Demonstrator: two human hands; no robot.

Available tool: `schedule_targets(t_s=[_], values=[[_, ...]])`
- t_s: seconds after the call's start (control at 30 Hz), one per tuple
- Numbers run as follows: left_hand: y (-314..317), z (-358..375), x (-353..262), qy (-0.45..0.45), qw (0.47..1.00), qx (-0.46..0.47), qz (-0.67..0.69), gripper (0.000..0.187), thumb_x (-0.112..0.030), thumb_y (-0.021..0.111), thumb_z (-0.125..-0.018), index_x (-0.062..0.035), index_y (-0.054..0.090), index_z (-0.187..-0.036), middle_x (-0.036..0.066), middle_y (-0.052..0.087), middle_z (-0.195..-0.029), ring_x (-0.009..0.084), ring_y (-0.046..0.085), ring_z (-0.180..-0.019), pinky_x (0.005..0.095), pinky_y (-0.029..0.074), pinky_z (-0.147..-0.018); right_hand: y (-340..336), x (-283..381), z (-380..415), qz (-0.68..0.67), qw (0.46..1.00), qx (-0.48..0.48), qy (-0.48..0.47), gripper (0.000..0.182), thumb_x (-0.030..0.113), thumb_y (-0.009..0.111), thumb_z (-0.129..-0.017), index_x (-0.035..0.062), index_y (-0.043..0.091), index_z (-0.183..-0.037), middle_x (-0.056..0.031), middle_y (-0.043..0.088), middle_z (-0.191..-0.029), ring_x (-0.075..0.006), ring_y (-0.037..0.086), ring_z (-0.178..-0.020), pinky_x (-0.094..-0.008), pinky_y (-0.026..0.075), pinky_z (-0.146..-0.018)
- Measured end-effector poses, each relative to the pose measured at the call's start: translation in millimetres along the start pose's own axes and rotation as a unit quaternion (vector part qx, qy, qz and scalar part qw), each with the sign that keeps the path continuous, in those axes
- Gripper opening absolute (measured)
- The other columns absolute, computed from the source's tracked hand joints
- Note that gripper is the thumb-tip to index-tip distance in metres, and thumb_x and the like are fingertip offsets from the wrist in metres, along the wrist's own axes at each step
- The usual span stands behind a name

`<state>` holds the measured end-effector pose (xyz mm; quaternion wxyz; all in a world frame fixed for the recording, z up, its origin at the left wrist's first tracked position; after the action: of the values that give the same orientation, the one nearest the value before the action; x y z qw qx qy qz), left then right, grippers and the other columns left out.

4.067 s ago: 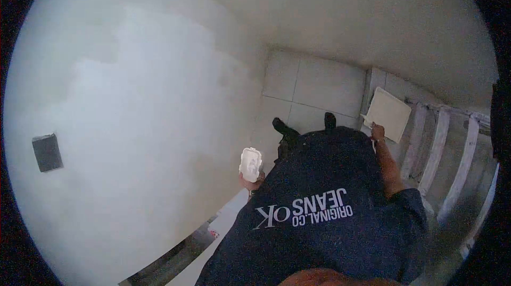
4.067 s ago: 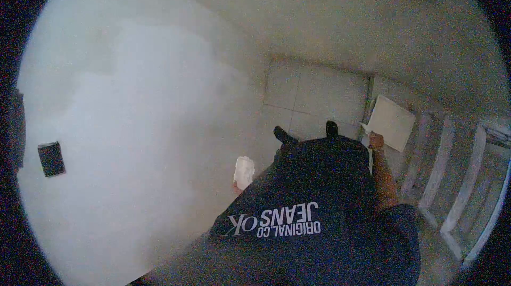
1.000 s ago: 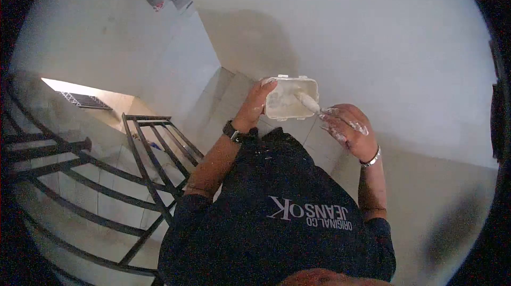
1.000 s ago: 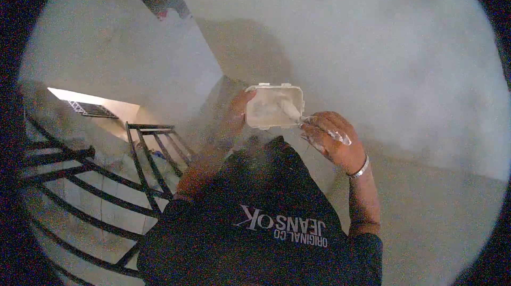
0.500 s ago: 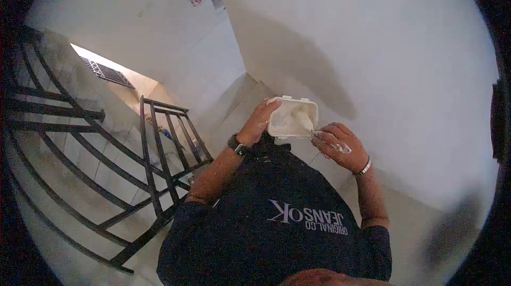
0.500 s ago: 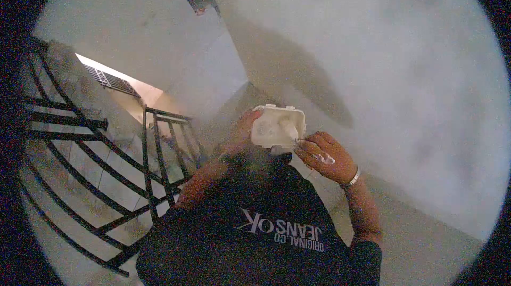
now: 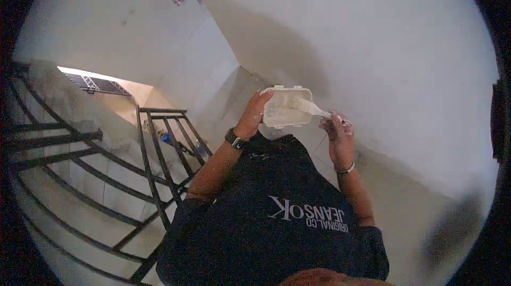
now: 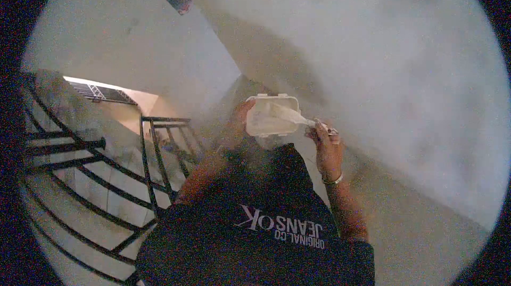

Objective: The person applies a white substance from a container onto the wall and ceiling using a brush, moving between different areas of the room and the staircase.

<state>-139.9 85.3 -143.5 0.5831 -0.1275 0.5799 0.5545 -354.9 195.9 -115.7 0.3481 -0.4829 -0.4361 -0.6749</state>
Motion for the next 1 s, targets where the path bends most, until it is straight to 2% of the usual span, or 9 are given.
schedule_targets(t_s=[0.07,0.13,0.2,0.27,0.33,0.43,0.57,0.73,1.0], values=[[-5.8,-7.7,1.3,0.046,0.999,0.002,-0.025,0.041,-0.034,0.053,-0.093,-0.0022,0.054,-0.118,0.008,0.061,-0.108,0.0156,0.061,-0.098,0.0293,0.051,-0.083,-3.7,-24.1,2.5,-0.149,0.984,-0.065,0.074,0.02,0.015,0.053,-0.094,0.0013,0.06,-0.107,-0.0094,0.066,-0.095,-0.0179,0.064,-0.089,-0.0323,0.055,-0.077],[-18.7,-22.1,13.2,0.098,0.994,0.012,-0.054,0.04,-0.034,0.051,-0.094,-0.0016,0.054,-0.118,0.008,0.061,-0.107,0.0154,0.061,-0.097,0.0292,0.051,-0.082,-9.7,-52.6,5.3,-0.209,0.972,-0.078,0.074,0.018,0.016,0.053,-0.094,0.0023,0.06,-0.104,-0.0096,0.066,-0.095,-0.0186,0.064,-0.088,-0.0326,0.055,-0.078],[-34.3,-46.6,47.5,-0.036,0.995,0.046,0.076,0.04,-0.033,0.049,-0.095,0.0002,0.054,-0.117,0.009,0.062,-0.108,0.0151,0.061,-0.097,0.0292,0.05,-0.083,-13.2,-73.9,5.3,-0.273,0.956,-0.089,0.062,0.017,0.018,0.053,-0.094,0.0033,0.06,-0.101,-0.0098,0.066,-0.094,-0.0192,0.064,-0.087,-0.033,0.055,-0.078],[-34.4,-51.3,43.2,-0.052,0.996,0.067,0.025,0.041,-0.033,0.048,-0.095,0.0006,0.053,-0.118,0.009,0.061,-0.109,0.0151,0.06,-0.099,0.0299,0.05,-0.084,-13.6,-101.0,9.8,-0.287,0.945,-0.138,0.077,0.012,0.018,0.056,-0.093,0.0057,0.056,-0.095,-0.0092,0.064,-0.091,-0.0211,0.064,-0.085,-0.0377,0.054,-0.077],[-42.6,-59.7,47.1,-0.058,0.993,0.096,-0.029,0.042,-0.033,0.048,-0.095,0.0011,0.053,-0.119,0.01,0.061,-0.11,0.0152,0.059,-0.101,0.0307,0.049,-0.086,-8.2,-117.7,10.3,-0.297,0.941,-0.162,0.021,0.012,0.018,0.056,-0.093,0.007,0.057,-0.095,-0.0087,0.064,-0.09,-0.0211,0.064,-0.085,-0.0381,0.054,-0.078],[-62.6,-85.2,71.8,-0.032,0.99,0.132,-0.027,0.045,-0.035,0.048,-0.095,0.0007,0.052,-0.121,0.011,0.061,-0.113,0.0169,0.06,-0.102,0.0325,0.048,-0.089,-5.7,-150.7,-1.8,-0.315,0.938,-0.144,-0.017,0.015,0.02,0.054,-0.094,0.0057,0.059,-0.097,-0.0085,0.063,-0.092,-0.0187,0.062,-0.086,-0.0357,0.053,-0.081],[-57.6,-80.9,79.3,-0.089,0.987,0.124,0.043,0.049,-0.037,0.046,-0.095,0.0007,0.049,-0.125,0.012,0.058,-0.12,0.0201,0.058,-0.108,0.034,0.046,-0.093,-0.9,-162.4,4.9,-0.371,0.908,-0.184,-0.058,0.018,0.02,0.055,-0.093,0.0054,0.058,-0.103,-0.0066,0.062,-0.09,-0.0184,0.062,-0.085,-0.0347,0.054,-0.079],[-10.5,-33.9,28.6,-0.071,0.99,0.1,0.07,0.052,-0.038,0.045,-0.095,0.0006,0.045,-0.129,0.013,0.054,-0.126,0.0219,0.055,-0.114,0.0351,0.044,-0.097,9.5,-64.0,31.4,-0.28,0.937,-0.183,-0.102,0.018,0.02,0.054,-0.094,0.0049,0.058,-0.103,-0.0063,0.062,-0.086,-0.0185,0.063,-0.084,-0.0341,0.053,-0.078],[-17.8,-22.1,53.9,-0.048,0.983,0.151,0.091,0.055,-0.041,0.041,-0.095,-0.0028,0.04,-0.134,0.013,0.052,-0.129,0.0246,0.053,-0.118,0.0386,0.042,-0.099,-11.0,-20.7,45.9,-0.224,0.936,-0.152,-0.227,0.021,0.02,0.052,-0.095,0.0007,0.06,-0.099,-0.0061,0.062,-0.082,-0.0193,0.062,-0.081,-0.0342,0.052,-0.079]])
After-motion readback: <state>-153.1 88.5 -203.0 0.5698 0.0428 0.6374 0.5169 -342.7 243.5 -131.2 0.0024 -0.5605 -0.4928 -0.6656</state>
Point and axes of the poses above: each hand's wrist, its own z-axis away from the middle knuckle, its own y-axis out of the palm, x = y × z, the point moved 6 cm from there along -z, towards the middle knuckle
